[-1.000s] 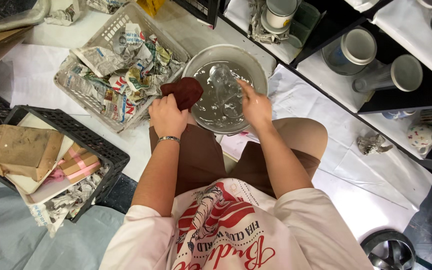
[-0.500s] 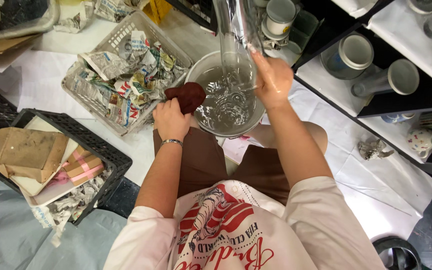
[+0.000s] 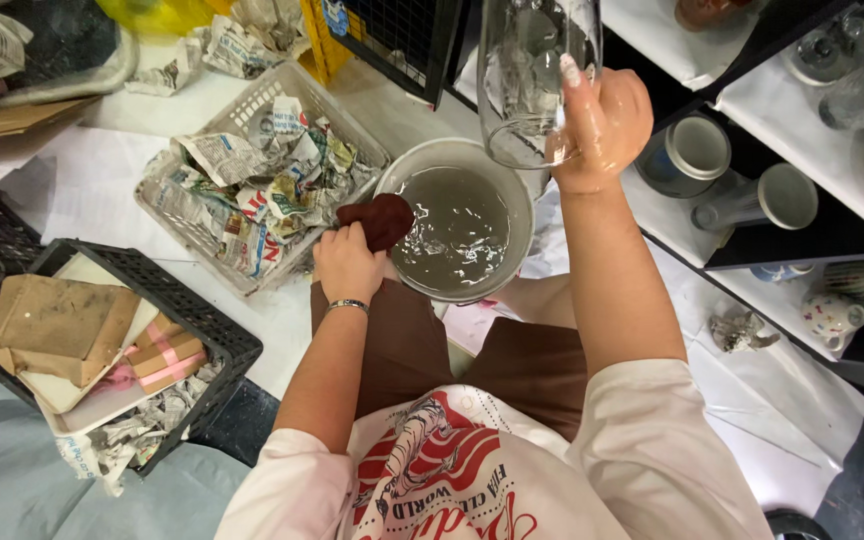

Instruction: The person washes a glass pitcher in a bucket of water using a red cloth, then dries it and places it on a shelf. The person also washes a small brown ceramic cup in the same bucket and dries it with the cloth.

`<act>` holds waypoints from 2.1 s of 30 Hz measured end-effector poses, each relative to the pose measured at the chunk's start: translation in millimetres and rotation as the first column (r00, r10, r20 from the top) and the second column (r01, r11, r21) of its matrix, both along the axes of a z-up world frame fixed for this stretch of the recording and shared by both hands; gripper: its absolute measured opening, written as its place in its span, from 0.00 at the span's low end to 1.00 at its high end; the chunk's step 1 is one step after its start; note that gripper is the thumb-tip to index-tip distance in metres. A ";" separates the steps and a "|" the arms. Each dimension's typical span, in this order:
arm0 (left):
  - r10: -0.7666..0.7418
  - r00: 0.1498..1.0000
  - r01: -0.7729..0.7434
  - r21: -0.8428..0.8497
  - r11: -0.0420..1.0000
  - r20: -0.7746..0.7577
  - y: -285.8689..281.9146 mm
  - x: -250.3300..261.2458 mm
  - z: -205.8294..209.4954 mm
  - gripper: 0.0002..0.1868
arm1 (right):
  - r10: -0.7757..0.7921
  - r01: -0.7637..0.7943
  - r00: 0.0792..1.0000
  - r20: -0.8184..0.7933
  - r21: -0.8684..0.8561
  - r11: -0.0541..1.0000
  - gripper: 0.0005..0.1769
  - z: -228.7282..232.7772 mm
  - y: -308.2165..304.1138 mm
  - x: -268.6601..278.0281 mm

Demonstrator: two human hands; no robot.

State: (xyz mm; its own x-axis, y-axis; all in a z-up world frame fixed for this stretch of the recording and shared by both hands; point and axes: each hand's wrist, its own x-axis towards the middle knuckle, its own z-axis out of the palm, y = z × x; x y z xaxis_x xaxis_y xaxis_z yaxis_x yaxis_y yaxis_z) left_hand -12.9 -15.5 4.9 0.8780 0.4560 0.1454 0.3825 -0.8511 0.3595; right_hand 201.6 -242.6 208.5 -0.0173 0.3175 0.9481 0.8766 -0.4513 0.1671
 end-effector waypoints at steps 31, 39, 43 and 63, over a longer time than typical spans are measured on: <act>-0.003 0.998 0.002 0.002 1.000 0.066 0.4 -3.7 -2.9 0.22 | 0.098 -0.033 0.885 -0.454 0.149 0.988 0.25 -90.3 4.6 -26.5; -0.011 0.998 0.015 -0.050 0.999 0.063 6.6 -8.4 -14.3 0.26 | 0.592 0.323 -0.214 -0.777 0.516 0.794 0.27 -192.8 1.7 -71.8; 0.010 0.996 -0.007 -0.040 0.999 0.090 13.4 -7.6 -20.5 0.29 | 0.594 0.338 -0.200 -0.779 0.515 0.788 0.28 -213.0 -6.1 -90.6; -0.068 0.998 0.061 -0.331 0.942 -0.010 -1.5 -19.6 3.5 0.36 | 0.428 0.239 -0.349 -0.834 0.362 0.901 0.25 -146.8 -36.0 -129.0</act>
State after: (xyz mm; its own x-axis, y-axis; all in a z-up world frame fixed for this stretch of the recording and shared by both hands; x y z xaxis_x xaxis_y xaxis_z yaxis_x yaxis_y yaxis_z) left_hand -32.6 -17.1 8.4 0.9083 0.4178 -0.0227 0.3415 -0.7088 0.6172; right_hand 72.6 -278.7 61.8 0.9411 0.2093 -0.2655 -0.2622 -0.0437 -0.9640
